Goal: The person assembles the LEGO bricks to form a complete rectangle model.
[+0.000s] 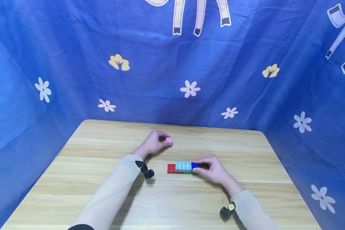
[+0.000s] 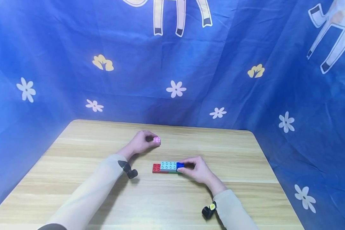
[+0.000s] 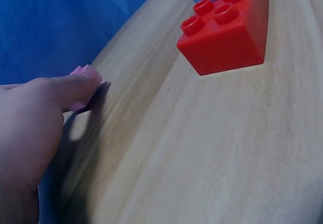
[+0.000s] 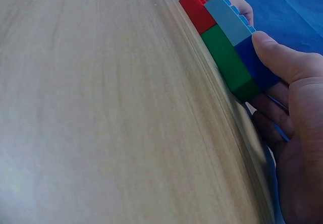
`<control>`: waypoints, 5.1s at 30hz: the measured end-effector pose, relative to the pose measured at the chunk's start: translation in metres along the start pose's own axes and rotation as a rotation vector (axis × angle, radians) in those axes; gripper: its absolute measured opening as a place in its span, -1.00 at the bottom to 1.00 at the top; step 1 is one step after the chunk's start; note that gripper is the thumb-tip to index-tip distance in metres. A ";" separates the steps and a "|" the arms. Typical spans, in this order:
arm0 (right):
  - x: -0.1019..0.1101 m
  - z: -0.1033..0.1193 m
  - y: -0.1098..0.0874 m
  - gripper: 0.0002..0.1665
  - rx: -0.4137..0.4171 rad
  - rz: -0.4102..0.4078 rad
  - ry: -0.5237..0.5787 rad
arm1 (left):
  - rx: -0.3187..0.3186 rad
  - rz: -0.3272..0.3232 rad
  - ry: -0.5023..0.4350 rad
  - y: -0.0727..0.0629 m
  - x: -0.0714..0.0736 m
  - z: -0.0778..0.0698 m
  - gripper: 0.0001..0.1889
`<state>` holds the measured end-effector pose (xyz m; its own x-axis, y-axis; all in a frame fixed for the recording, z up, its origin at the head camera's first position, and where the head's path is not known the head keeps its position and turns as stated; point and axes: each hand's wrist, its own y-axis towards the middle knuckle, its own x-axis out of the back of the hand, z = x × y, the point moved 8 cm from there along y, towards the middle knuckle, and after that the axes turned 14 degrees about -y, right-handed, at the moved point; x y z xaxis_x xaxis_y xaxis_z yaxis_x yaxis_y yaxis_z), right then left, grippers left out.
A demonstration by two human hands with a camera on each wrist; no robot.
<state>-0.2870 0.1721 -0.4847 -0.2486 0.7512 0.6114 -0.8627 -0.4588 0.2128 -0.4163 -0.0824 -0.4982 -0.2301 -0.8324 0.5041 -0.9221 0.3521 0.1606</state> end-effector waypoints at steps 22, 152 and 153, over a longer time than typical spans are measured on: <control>-0.006 -0.027 0.001 -0.67 -0.046 -0.007 -0.056 | -0.093 0.042 -0.146 -0.026 0.005 -0.048 -0.59; -0.003 -0.030 0.001 -0.56 -0.025 0.064 -0.112 | -0.051 0.150 -0.166 -0.104 -0.042 -0.044 -0.65; -0.003 -0.030 0.002 -0.56 -0.031 0.065 -0.107 | -0.049 0.149 -0.172 -0.104 -0.042 -0.044 -0.64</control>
<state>-0.3010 0.1836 -0.5087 -0.2580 0.6646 0.7013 -0.8598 -0.4890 0.1472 -0.2975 -0.0651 -0.4990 -0.4163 -0.8287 0.3740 -0.8587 0.4936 0.1378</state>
